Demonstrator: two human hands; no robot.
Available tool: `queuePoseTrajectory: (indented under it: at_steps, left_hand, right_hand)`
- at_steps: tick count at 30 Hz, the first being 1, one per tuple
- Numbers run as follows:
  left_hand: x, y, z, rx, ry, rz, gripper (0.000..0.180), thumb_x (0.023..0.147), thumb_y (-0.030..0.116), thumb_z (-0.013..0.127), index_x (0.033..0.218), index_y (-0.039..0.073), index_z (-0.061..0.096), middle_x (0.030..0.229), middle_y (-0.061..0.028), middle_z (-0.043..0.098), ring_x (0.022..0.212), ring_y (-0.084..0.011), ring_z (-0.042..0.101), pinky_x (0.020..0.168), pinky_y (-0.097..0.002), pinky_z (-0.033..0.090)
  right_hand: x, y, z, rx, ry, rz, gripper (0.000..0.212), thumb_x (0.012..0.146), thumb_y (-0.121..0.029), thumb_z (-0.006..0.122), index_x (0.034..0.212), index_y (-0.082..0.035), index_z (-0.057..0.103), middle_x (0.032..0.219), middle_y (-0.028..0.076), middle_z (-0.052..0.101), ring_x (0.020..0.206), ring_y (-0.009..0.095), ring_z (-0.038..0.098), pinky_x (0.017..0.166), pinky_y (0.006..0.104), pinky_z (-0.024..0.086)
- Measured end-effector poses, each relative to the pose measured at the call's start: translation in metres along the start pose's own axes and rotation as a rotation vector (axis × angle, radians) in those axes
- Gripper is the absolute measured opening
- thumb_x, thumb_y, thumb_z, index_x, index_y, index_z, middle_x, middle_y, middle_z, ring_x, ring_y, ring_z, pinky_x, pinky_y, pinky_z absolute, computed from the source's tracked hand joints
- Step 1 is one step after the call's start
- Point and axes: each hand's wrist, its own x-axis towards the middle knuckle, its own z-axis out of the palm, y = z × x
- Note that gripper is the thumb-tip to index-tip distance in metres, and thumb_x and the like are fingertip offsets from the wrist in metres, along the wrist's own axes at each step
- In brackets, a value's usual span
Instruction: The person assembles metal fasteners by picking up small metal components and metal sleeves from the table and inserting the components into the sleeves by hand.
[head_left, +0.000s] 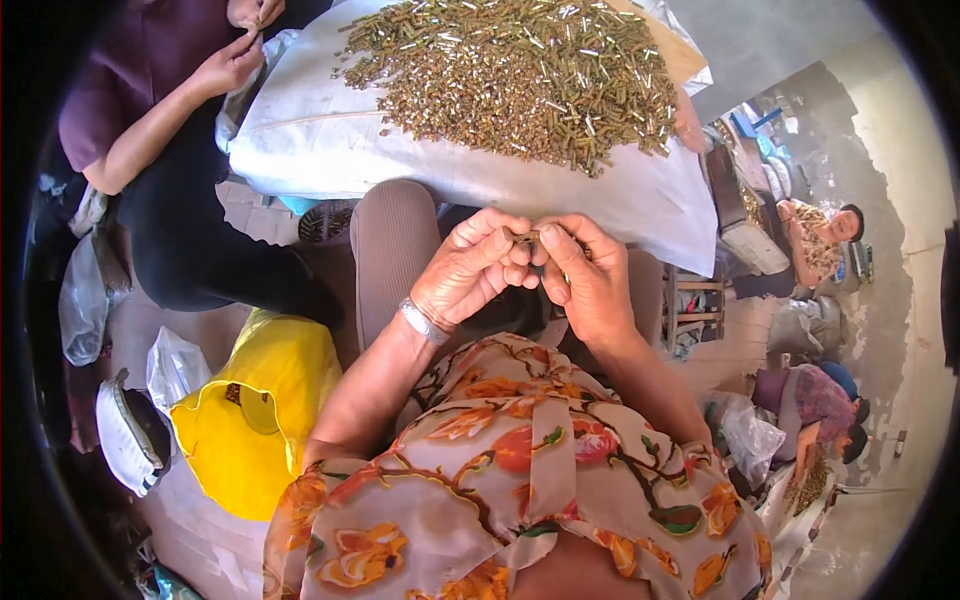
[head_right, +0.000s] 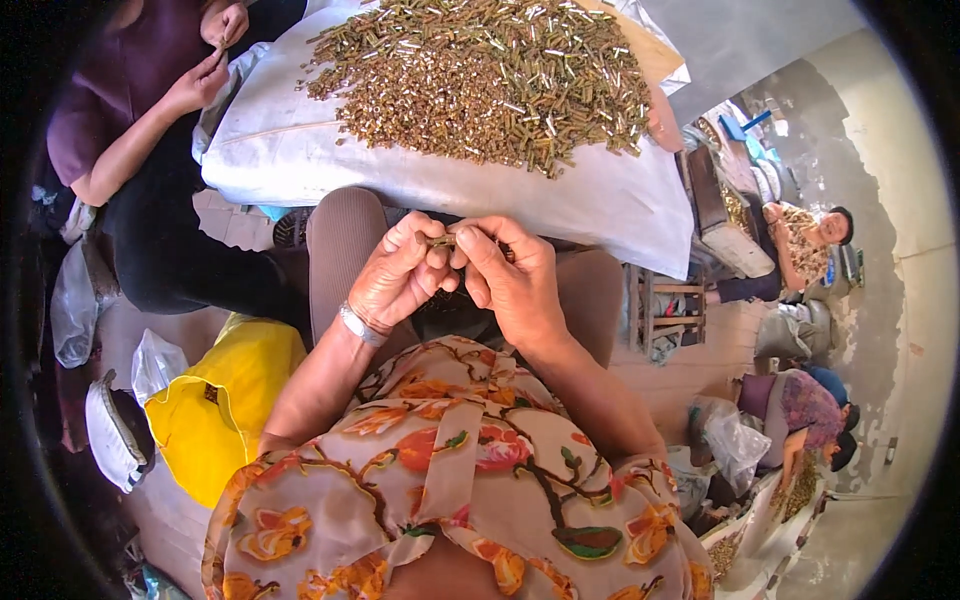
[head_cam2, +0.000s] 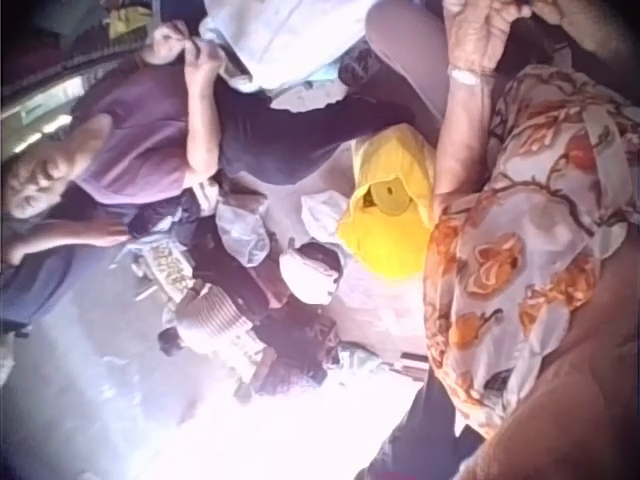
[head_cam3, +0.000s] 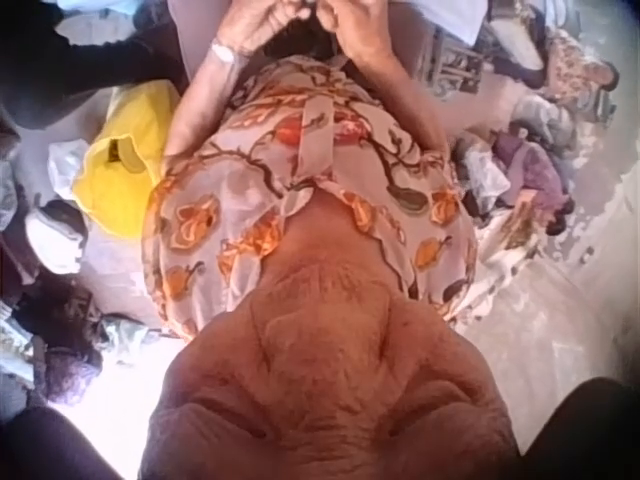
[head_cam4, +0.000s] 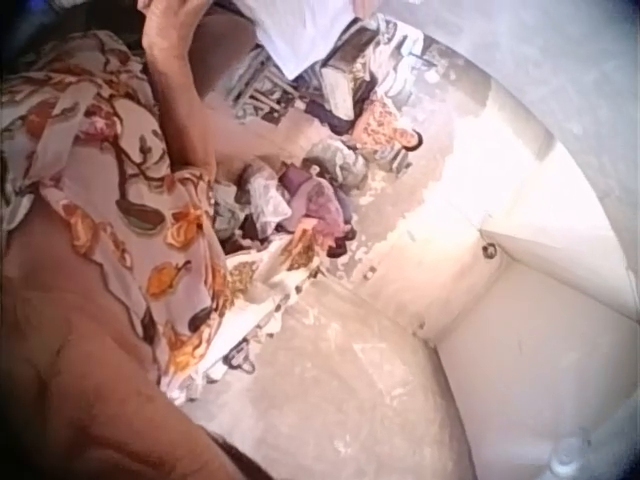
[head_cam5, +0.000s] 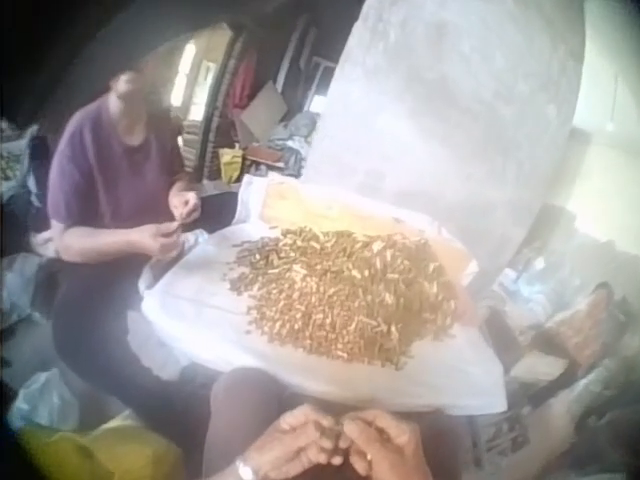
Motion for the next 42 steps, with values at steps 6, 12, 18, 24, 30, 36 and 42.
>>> queuePoseTrajectory:
  at_steps: [6,12,18,24,30,36,42]
  left_hand:
    - [0.015,-0.016,0.002,0.007,0.106,-0.040,0.021,0.092,0.022,0.061,0.108,0.009,0.061,0.083,-0.0018,0.061,0.072,-0.0122,0.056,0.069,-0.0324,0.050]
    - [0.029,-0.035,-0.004,-0.149,0.104,0.001,0.022,0.095,0.021,0.056,0.112,0.007,0.058,0.086,-0.0038,0.064,0.076,-0.0152,0.061,0.074,-0.0331,0.053]
    - [0.033,-0.034,0.002,0.015,0.179,0.012,0.022,0.094,0.020,0.059,0.110,0.006,0.060,0.086,-0.0043,0.064,0.075,-0.0140,0.062,0.073,-0.0330,0.055]
    - [0.031,-0.024,0.005,0.400,0.303,0.046,0.021,0.093,0.018,0.060,0.107,0.003,0.060,0.085,-0.0047,0.065,0.070,-0.0106,0.060,0.074,-0.0335,0.057]
    - [0.031,-0.033,0.012,0.134,0.325,0.051,0.022,0.093,0.021,0.060,0.106,0.003,0.059,0.084,-0.0037,0.065,0.068,-0.0100,0.059,0.072,-0.0311,0.055]
    - [0.032,-0.038,0.007,0.024,0.261,0.004,0.025,0.093,0.024,0.060,0.112,0.008,0.057,0.081,-0.0006,0.062,0.071,-0.0097,0.058,0.071,-0.0296,0.054]
    - [0.030,-0.049,-0.010,-0.089,0.195,-0.131,0.039,0.090,0.033,0.062,0.123,0.017,0.050,0.082,0.0030,0.059,0.076,-0.0140,0.060,0.070,-0.0351,0.054]
  right_hand:
    - [0.007,-0.003,-0.022,-0.101,0.037,0.006,0.017,0.094,-0.017,0.059,0.095,-0.001,0.062,0.073,0.000,0.057,0.049,0.003,0.042,0.042,0.0169,0.032]
    - [0.012,0.014,-0.032,0.083,0.111,-0.051,0.018,0.095,-0.015,0.058,0.093,0.002,0.061,0.071,0.003,0.059,0.048,0.004,0.046,0.041,0.0188,0.035]
    - [0.012,0.009,-0.042,0.020,0.128,-0.013,0.020,0.095,-0.018,0.058,0.089,0.002,0.060,0.068,0.002,0.057,0.047,0.003,0.044,0.041,0.0192,0.034]
    - [0.013,0.010,-0.044,-0.030,0.116,0.006,0.018,0.096,-0.017,0.056,0.090,-0.001,0.060,0.069,0.000,0.055,0.049,0.003,0.042,0.043,0.0183,0.034]
    - [0.013,0.015,-0.044,-0.268,0.160,-0.228,0.010,0.093,-0.011,0.059,0.092,0.000,0.061,0.068,0.002,0.059,0.048,0.004,0.049,0.043,0.0199,0.039]
    - [0.016,0.023,-0.050,-0.463,0.170,-0.438,0.009,0.092,-0.009,0.059,0.093,0.000,0.062,0.067,0.002,0.059,0.050,0.004,0.050,0.044,0.0210,0.041]
    - [0.015,0.020,-0.052,-0.114,0.024,-0.122,0.016,0.094,-0.013,0.057,0.092,0.002,0.061,0.070,0.002,0.059,0.050,0.003,0.048,0.043,0.0204,0.038]
